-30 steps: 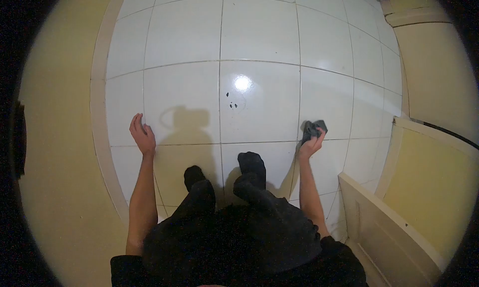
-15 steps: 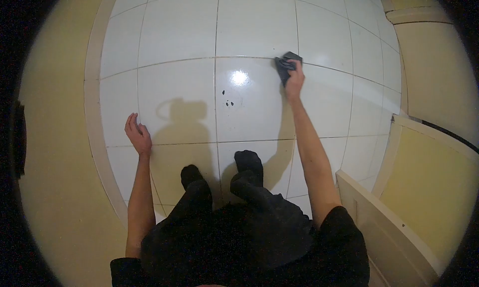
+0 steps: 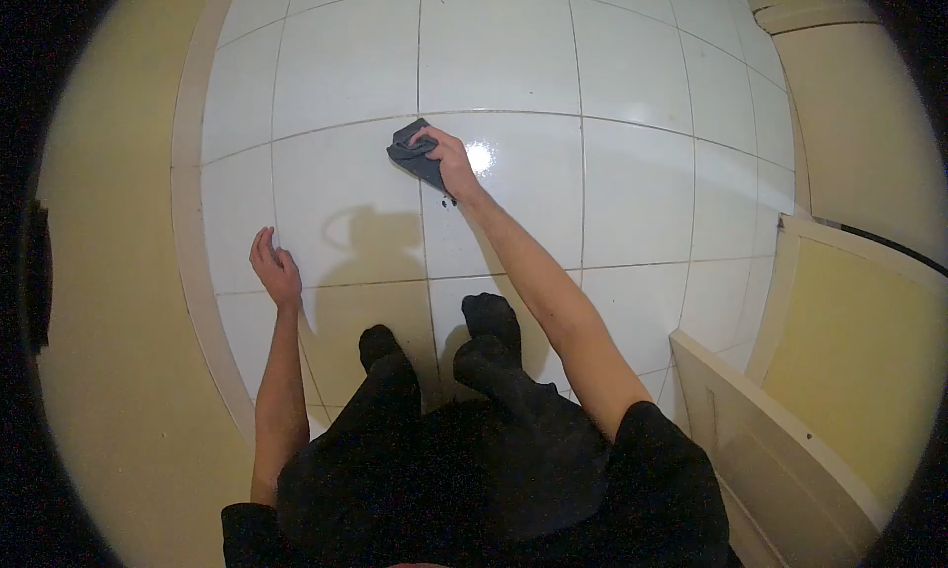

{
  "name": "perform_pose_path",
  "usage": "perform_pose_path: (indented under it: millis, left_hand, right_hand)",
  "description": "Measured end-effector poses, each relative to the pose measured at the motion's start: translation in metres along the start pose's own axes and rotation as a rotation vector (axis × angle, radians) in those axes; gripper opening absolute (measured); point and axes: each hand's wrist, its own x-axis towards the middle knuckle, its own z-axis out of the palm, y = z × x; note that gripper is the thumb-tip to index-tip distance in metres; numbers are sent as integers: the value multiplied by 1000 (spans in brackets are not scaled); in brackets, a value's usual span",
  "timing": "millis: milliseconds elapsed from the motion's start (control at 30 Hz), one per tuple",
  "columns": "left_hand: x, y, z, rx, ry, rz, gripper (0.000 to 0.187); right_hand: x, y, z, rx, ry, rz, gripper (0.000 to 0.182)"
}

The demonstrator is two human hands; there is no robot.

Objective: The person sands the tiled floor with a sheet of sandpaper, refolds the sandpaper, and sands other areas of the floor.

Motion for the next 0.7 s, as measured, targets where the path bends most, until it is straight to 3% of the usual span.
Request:
perform_pose_path:
  millis: [100,167,233,267,333,367,433,533,600,700]
  left_hand:
    - [-2,-4,1,-5,-2,5,47]
    - [-2,-7,2,-15,-3,12,47]
    - [-2,-6,3,-14,25,27,46]
    - [-3,-5,3,-15,39,36,46]
    - [-3,-4,3,-21,30,15,45]
    - [-3,-3,3,-25,25,4,45]
    - [-3,-2,2,-28,26,16,45]
    - [-4,-6,4,-39,23,12,46]
    - [-4,-7,4,-47,9,-1,46]
    - [-5,-6,3,-44,-9,-4,47]
  right_hand:
    - [-3,-6,-10,466,221,411,45]
    - [-18,-4,-34,615,288,424,54]
    - [-49,-4,-73,684,421,499,37]
    - [-69,-10,-88,572,542,470,31]
    - [-116,-23,-120,512,678,412,36]
    - [-146,-24,-147,532,603,385,42]
    - [-197,-53,-157,412,810,281,45]
    - [-284,-87,-163,329,761,175,67]
    - [-341,-89,-150,111,933,156,63]
    - [-395,-88,-102,-425,941,188,43]
